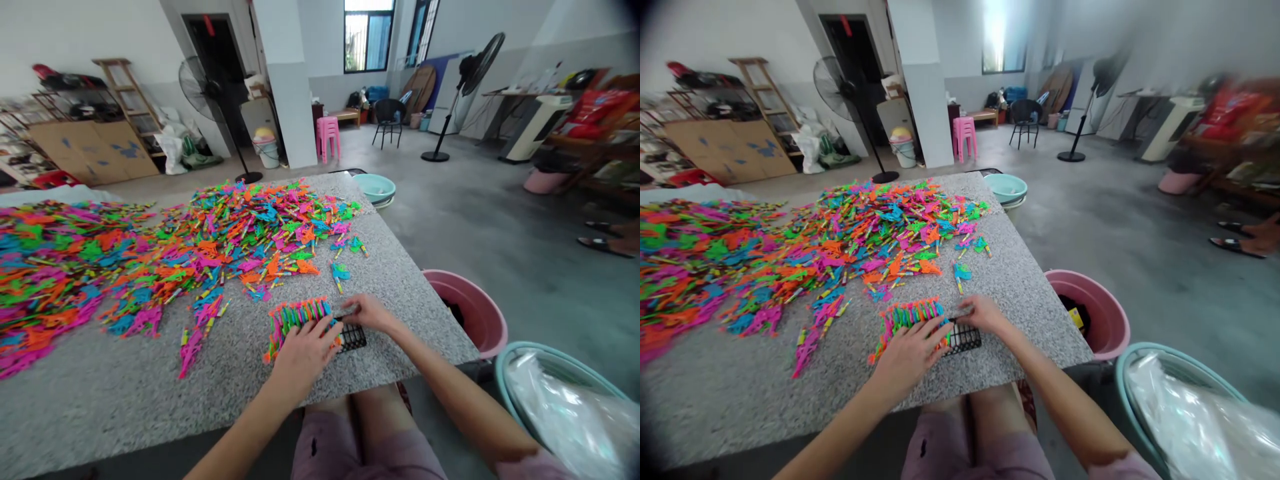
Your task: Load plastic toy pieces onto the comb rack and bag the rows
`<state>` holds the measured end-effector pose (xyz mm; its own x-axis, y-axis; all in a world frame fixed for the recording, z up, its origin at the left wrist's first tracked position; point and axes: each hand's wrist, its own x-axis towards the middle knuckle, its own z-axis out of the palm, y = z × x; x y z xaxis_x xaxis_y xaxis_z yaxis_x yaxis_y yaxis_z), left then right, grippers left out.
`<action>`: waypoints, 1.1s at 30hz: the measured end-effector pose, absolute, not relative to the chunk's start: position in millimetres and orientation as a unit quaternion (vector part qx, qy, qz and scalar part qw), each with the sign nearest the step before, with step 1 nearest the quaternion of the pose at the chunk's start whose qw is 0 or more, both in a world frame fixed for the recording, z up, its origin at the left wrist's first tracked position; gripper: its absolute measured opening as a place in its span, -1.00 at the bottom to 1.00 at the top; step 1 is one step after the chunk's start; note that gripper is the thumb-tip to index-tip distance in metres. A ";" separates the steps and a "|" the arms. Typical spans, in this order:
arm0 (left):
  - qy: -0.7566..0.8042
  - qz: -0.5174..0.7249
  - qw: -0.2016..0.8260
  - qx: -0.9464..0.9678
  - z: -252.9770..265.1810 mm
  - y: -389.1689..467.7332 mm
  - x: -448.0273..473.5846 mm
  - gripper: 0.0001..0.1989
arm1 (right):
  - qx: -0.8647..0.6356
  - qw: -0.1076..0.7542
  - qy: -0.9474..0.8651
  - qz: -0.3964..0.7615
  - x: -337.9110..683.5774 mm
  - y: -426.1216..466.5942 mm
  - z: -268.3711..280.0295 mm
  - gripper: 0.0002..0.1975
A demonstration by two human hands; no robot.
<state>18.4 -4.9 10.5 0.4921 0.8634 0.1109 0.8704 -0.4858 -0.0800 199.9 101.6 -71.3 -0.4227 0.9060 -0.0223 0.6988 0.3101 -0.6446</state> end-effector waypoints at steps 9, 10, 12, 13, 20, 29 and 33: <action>-0.502 -0.021 0.076 -0.861 10.2 -4.4 16.1 -0.64 | -0.609 0.146 -0.709 0.325 173.4 178.3 -74.7 -0.92; -0.500 -0.022 0.076 -0.862 10.0 -3.7 16.7 -0.63 | -0.597 0.147 -0.710 0.344 180.7 171.3 -76.9 -0.92; -0.498 -0.028 0.078 -0.863 8.6 -2.4 17.5 -0.64 | -0.575 0.152 -0.708 0.380 196.8 153.2 -81.6 -0.91; -0.496 -0.032 0.080 -0.864 7.7 -1.8 17.7 -0.65 | -0.564 0.161 -0.706 0.396 203.8 143.6 -84.3 -0.90; -0.494 -0.041 0.078 -0.865 8.2 -3.1 15.9 -0.68 | -0.494 0.293 -0.734 0.362 216.6 106.2 -103.4 -0.92; -0.477 -0.027 0.091 -0.874 10.2 -0.4 15.2 -0.64 | -0.464 0.315 -0.718 0.413 194.9 99.5 -104.8 -0.82; -0.473 -0.021 0.091 -0.876 8.8 0.1 14.8 -0.66 | -0.416 0.258 -0.801 0.345 183.8 96.3 -99.0 -0.81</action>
<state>14.8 0.1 8.8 0.5508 0.8254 0.1239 0.8332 -0.5350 -0.1397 183.8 96.3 -99.0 -0.5212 0.8440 0.1270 0.4876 0.4165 -0.7673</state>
